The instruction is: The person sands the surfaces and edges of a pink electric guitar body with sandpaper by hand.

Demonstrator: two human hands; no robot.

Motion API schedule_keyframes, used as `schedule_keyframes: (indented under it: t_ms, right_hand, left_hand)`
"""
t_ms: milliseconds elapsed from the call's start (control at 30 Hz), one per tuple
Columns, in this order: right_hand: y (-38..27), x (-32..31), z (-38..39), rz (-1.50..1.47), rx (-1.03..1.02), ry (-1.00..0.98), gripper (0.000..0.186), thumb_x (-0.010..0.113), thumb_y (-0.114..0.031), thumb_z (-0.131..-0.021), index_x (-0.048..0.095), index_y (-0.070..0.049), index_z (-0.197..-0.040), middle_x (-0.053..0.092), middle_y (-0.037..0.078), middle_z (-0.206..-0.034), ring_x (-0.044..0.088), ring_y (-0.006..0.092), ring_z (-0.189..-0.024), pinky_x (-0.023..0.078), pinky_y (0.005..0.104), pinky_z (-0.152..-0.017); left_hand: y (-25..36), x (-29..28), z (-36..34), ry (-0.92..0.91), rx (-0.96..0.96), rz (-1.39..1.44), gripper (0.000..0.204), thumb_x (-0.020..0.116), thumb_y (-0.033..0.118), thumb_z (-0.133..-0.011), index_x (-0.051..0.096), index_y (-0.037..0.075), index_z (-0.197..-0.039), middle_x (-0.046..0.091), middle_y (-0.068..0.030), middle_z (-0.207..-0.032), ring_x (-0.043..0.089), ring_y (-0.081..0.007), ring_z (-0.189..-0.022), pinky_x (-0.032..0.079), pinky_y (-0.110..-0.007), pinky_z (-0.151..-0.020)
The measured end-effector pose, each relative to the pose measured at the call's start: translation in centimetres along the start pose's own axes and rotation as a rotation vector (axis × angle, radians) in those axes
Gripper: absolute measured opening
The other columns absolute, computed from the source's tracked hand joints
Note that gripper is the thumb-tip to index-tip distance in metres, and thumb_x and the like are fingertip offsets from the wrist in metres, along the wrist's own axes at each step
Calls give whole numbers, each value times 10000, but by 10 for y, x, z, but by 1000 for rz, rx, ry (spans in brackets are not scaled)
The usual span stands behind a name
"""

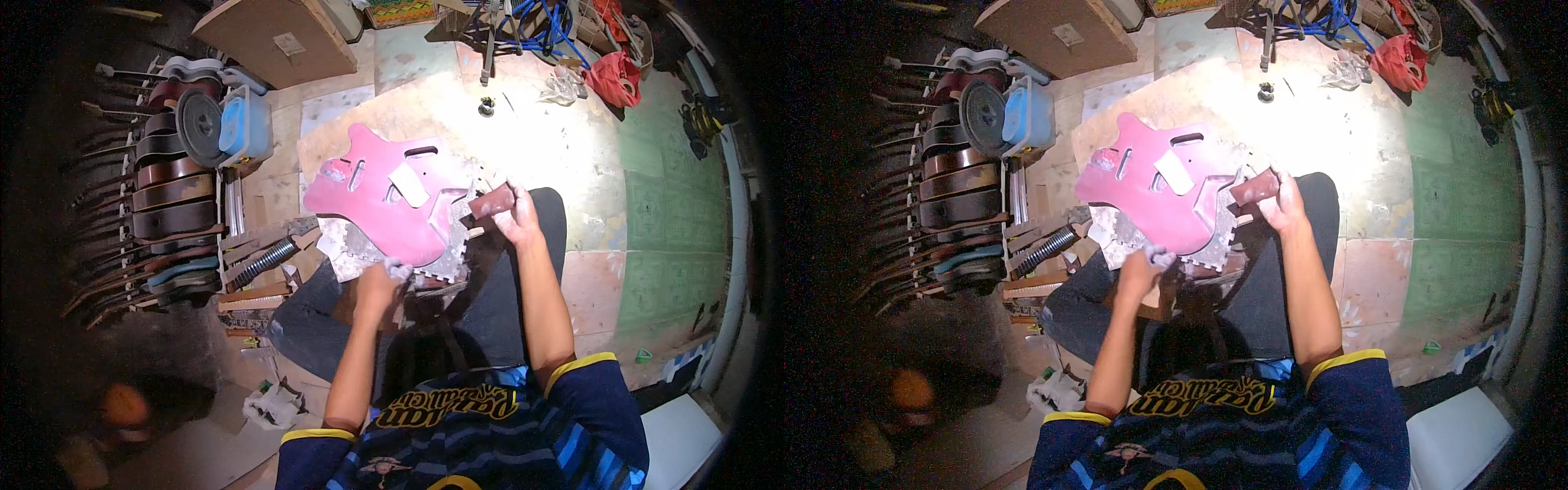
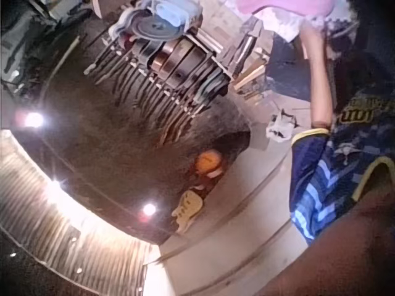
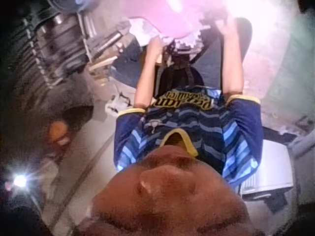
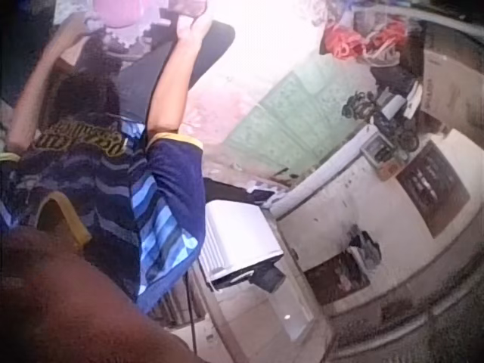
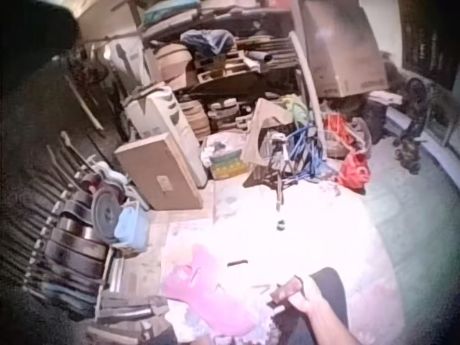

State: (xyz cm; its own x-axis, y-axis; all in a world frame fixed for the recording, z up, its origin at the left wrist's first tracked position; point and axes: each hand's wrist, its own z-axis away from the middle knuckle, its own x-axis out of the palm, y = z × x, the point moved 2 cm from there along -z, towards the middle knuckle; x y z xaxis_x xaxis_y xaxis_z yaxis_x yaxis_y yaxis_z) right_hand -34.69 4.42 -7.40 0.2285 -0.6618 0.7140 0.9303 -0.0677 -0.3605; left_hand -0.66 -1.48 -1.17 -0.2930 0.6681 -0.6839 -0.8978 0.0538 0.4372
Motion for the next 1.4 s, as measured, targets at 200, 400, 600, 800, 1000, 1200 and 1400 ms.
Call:
schedule_keyframes:
  t_ms: [200,400,600,800,1000,1200,1400]
  right_hand:
    - [7,-7,-19,-36,-17,-43,261,516,-192,-1058,632,-38,-1235,709,111,-1082,714,244,-971,605,414,-878]
    - [13,5,-17,138,-109,155,216,639,-196,-1010,704,-44,-1149,732,56,-978,709,170,-834,580,336,-731]
    - [4,5,-10,148,-110,144,227,623,-236,-1041,710,-41,-1119,727,41,-933,689,149,-798,543,306,-679]
    - [-2,14,-7,96,-123,94,216,573,-225,-1062,656,-32,-1110,684,42,-877,656,137,-752,506,281,-620]
    - [-16,55,13,68,-70,205,215,545,-197,-1060,631,-21,-1150,655,43,-908,637,151,-730,504,299,-622]
    - [14,9,-5,72,-25,174,263,548,-224,-1041,623,-7,-1170,644,53,-917,622,163,-732,517,333,-676]
    - [39,1,-6,534,245,158,199,637,-207,-985,613,-33,-1078,612,30,-790,590,140,-608,531,324,-578]
  left_hand:
    - [41,-67,-73,238,75,37,505,795,388,-897,723,22,-1237,765,-216,-1096,744,-352,-1024,565,-433,-920]
    - [86,-39,-130,506,223,-295,774,876,367,-817,588,-65,-1391,712,-258,-1224,699,-350,-1141,541,-426,-986]
    - [102,-20,-143,345,171,471,682,877,74,-816,554,-54,-1403,731,-184,-1133,730,-243,-971,588,-339,-867]
    - [173,-34,-196,325,96,1044,605,790,-43,-872,519,-66,-1412,692,-156,-1179,705,-156,-961,591,-281,-793]
    - [169,-41,-255,317,172,865,690,811,122,-887,501,-52,-1479,687,-174,-1230,671,-230,-1089,545,-358,-947]
    - [96,-113,-261,618,62,55,871,864,445,-824,542,-79,-1442,644,-277,-1364,645,-336,-1249,503,-415,-1059]
    - [25,-141,-275,65,-34,46,922,905,629,-702,680,-57,-1275,758,-200,-1126,748,-292,-1000,584,-395,-881]
